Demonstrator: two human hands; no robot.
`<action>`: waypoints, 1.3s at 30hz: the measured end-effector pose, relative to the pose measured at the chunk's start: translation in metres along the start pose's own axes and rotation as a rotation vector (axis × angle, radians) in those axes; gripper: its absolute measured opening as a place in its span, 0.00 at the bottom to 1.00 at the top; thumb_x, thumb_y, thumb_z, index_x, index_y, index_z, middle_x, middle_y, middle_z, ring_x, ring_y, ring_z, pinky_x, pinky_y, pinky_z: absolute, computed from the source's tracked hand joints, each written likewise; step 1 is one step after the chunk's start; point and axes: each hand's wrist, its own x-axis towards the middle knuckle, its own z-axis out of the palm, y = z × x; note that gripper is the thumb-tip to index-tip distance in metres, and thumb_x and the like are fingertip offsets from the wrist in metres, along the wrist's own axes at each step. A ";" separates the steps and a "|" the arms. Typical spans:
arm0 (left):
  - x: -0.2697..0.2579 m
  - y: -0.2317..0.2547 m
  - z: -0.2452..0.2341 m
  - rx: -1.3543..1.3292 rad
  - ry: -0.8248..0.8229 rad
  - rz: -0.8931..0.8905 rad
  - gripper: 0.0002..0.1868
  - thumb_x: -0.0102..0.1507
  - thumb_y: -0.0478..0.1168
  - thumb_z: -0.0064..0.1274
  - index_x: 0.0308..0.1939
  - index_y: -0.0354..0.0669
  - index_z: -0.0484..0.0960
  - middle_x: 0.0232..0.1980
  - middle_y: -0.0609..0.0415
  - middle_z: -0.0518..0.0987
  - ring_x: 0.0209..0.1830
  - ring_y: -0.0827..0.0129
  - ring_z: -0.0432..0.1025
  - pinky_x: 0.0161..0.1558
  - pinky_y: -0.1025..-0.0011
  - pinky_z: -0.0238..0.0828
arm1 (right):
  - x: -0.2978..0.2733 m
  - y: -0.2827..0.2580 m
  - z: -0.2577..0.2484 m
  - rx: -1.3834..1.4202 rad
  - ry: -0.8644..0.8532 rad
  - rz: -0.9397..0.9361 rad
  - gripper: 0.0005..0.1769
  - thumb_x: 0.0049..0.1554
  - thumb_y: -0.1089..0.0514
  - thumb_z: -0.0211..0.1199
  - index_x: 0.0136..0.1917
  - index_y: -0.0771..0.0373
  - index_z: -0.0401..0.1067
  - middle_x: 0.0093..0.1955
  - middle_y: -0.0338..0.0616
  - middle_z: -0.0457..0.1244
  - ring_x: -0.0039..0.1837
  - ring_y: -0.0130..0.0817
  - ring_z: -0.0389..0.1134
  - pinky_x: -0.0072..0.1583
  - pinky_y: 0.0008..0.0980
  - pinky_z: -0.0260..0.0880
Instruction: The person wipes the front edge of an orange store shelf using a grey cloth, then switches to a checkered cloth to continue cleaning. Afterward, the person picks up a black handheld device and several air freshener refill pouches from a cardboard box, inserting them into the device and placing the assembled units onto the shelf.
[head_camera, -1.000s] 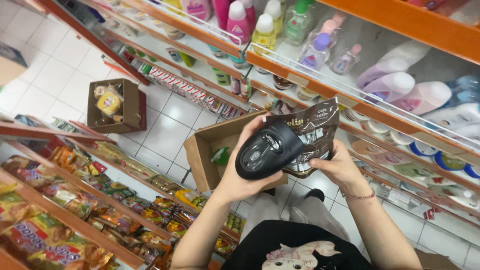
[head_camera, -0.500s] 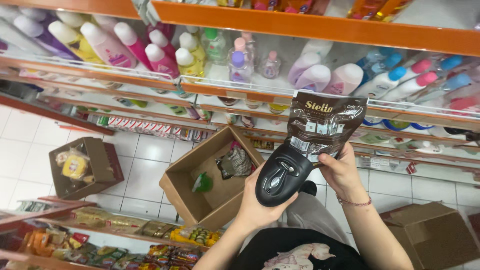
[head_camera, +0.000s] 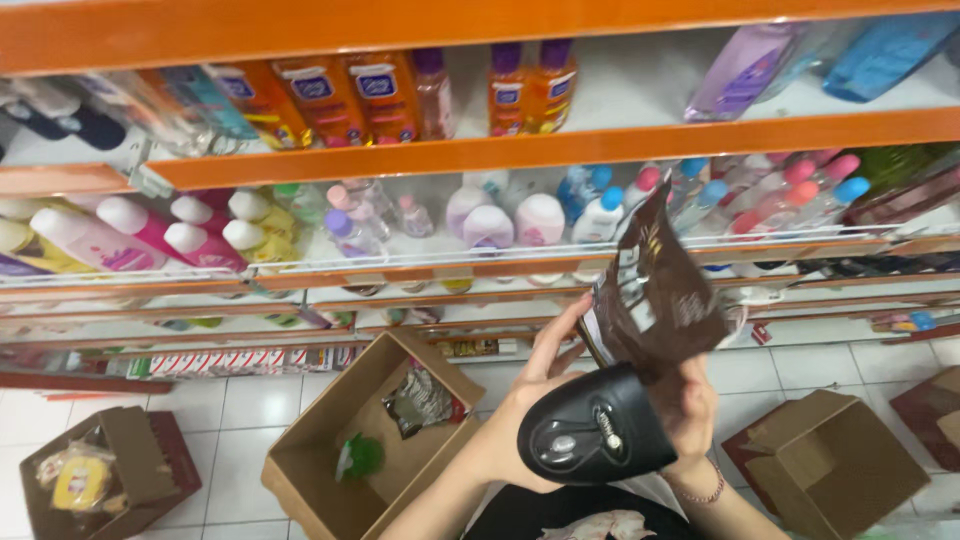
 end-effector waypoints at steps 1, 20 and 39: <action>0.008 -0.004 0.004 -0.095 -0.059 0.003 0.34 0.58 0.50 0.62 0.64 0.37 0.78 0.85 0.35 0.53 0.88 0.45 0.43 0.87 0.52 0.51 | 0.006 -0.011 -0.004 0.023 -0.040 -0.020 0.31 0.59 0.56 0.63 0.74 0.66 0.65 0.68 0.57 0.63 0.67 0.47 0.65 0.69 0.43 0.63; 0.161 -0.031 0.092 0.059 -0.216 0.072 0.43 0.48 0.55 0.62 0.66 0.40 0.79 0.80 0.38 0.57 0.81 0.50 0.55 0.81 0.58 0.51 | 0.151 -0.164 -0.064 -0.526 -0.136 -0.271 0.74 0.44 0.71 0.73 0.88 0.53 0.27 0.80 0.49 0.50 0.76 0.41 0.59 0.73 0.46 0.66; 0.274 0.026 0.072 0.541 0.176 0.294 0.42 0.55 0.39 0.67 0.70 0.27 0.67 0.72 0.41 0.71 0.71 0.59 0.71 0.75 0.71 0.62 | 0.271 -0.180 -0.030 -0.748 -0.164 -0.989 0.50 0.64 0.76 0.68 0.85 0.59 0.40 0.74 0.40 0.47 0.71 0.29 0.57 0.70 0.27 0.66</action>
